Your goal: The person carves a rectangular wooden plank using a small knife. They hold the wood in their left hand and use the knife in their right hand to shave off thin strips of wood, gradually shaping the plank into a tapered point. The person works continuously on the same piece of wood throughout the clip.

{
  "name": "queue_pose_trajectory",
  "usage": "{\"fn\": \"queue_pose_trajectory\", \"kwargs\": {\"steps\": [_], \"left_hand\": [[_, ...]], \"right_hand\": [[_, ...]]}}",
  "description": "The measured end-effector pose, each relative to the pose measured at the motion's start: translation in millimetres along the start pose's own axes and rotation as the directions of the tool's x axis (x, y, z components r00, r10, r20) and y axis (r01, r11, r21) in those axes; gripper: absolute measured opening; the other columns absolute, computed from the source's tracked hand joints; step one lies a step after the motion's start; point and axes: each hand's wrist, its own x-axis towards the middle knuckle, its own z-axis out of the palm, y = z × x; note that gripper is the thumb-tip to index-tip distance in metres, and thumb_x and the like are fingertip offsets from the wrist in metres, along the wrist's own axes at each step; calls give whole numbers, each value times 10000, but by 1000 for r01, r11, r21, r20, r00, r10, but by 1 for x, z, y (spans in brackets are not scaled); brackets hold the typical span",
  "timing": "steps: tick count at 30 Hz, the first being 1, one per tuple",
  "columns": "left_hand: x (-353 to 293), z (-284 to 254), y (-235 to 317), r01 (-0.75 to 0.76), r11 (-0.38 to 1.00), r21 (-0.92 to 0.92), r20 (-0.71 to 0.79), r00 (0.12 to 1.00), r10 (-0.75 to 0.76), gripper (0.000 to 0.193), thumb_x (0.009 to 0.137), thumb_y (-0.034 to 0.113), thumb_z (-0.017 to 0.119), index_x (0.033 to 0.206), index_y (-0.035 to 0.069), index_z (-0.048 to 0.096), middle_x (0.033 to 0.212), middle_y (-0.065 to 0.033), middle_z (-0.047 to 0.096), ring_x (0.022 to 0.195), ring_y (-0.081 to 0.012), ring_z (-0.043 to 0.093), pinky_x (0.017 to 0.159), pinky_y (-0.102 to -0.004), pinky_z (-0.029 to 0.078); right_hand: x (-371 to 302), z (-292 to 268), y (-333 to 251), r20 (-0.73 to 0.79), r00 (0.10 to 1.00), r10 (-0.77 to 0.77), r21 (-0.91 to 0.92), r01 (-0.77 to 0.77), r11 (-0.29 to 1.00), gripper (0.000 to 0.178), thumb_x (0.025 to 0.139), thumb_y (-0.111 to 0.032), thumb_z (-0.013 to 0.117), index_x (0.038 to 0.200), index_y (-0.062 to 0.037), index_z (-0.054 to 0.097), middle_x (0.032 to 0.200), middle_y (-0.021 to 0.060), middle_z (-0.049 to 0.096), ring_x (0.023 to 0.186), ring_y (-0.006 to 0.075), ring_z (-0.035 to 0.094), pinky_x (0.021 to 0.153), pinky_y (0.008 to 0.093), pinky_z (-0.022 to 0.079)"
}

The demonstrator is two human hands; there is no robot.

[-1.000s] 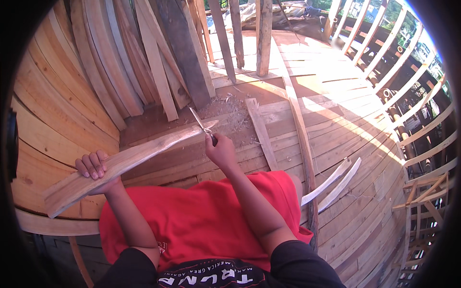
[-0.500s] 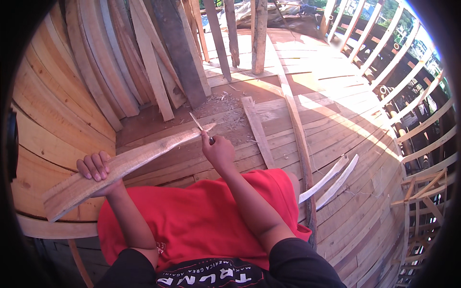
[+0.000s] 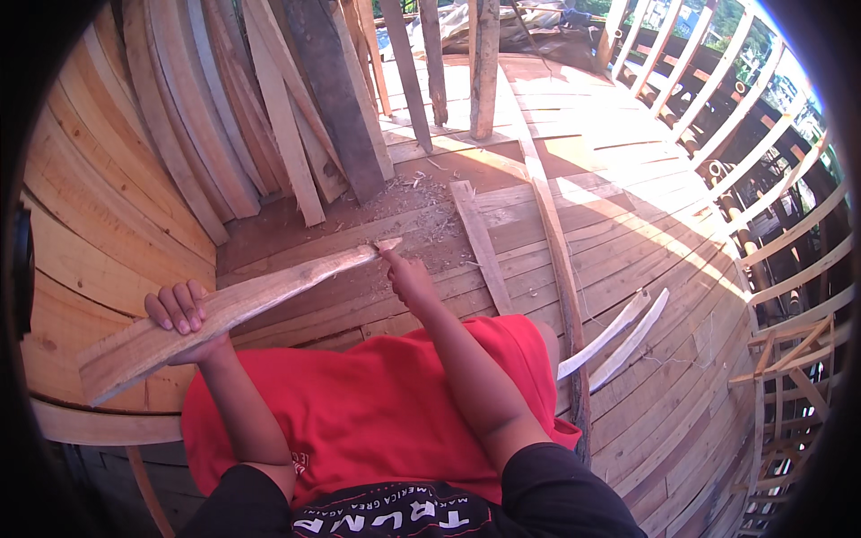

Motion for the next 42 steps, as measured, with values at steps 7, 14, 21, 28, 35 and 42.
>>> {"fn": "queue_pose_trajectory", "kwargs": {"steps": [7, 14, 21, 28, 35, 42], "left_hand": [[5, -2, 1, -10, 1000, 7, 13, 1000, 10, 410, 1043, 374, 354, 708, 146, 416, 560, 13, 448, 486, -96, 427, 545, -243, 380], [8, -25, 18, -19, 998, -52, -22, 1000, 17, 414, 1022, 428, 415, 725, 141, 428, 571, 11, 473, 500, -98, 464, 546, -250, 397], [8, -8, 17, -34, 998, -46, -82, 996, 30, 328, 962, 325, 473, 695, 142, 423, 545, 17, 443, 482, -90, 429, 551, -234, 387], [6, 3, 8, -19, 997, -75, -52, 999, 16, 394, 1025, 378, 399, 713, 141, 437, 562, 11, 462, 496, -96, 441, 554, -244, 393], [5, 2, 9, -29, 999, -35, -32, 999, 28, 428, 1052, 414, 339, 737, 140, 438, 577, 2, 481, 493, -101, 448, 546, -256, 408], [6, 5, 7, -40, 999, -3, -11, 999, 40, 417, 1045, 418, 356, 746, 139, 435, 583, 2, 485, 493, -101, 450, 544, -253, 403]], "right_hand": [[6, -15, 0, 505, 852, 136, 383, -363, 850, 589, 884, -654, 484, 548, -183, 375, 451, -59, 259, 357, 92, 182, 366, 295, 85], [7, -32, -8, 489, 870, 70, 283, -234, 930, 591, 900, -648, 479, 571, -158, 441, 453, -22, 333, 359, 125, 269, 364, 321, 192], [-23, 9, -13, -277, 831, -482, -592, 248, 767, 736, 896, -695, 451, 754, 0, 650, 725, 205, 666, 806, 387, 681, 782, 479, 493], [-32, 8, -20, -370, 776, -511, -714, 114, 691, 744, 897, -705, 414, 807, -22, 694, 792, 215, 690, 820, 409, 681, 738, 499, 512], [-33, 2, -25, -300, 879, -370, -668, 83, 740, 751, 886, -707, 420, 814, -28, 734, 830, 236, 695, 883, 416, 677, 784, 498, 513], [-4, -8, -2, -187, 963, -195, -490, 80, 868, 754, 849, -722, 490, 749, 0, 682, 732, 177, 676, 781, 343, 690, 709, 448, 507]]}}
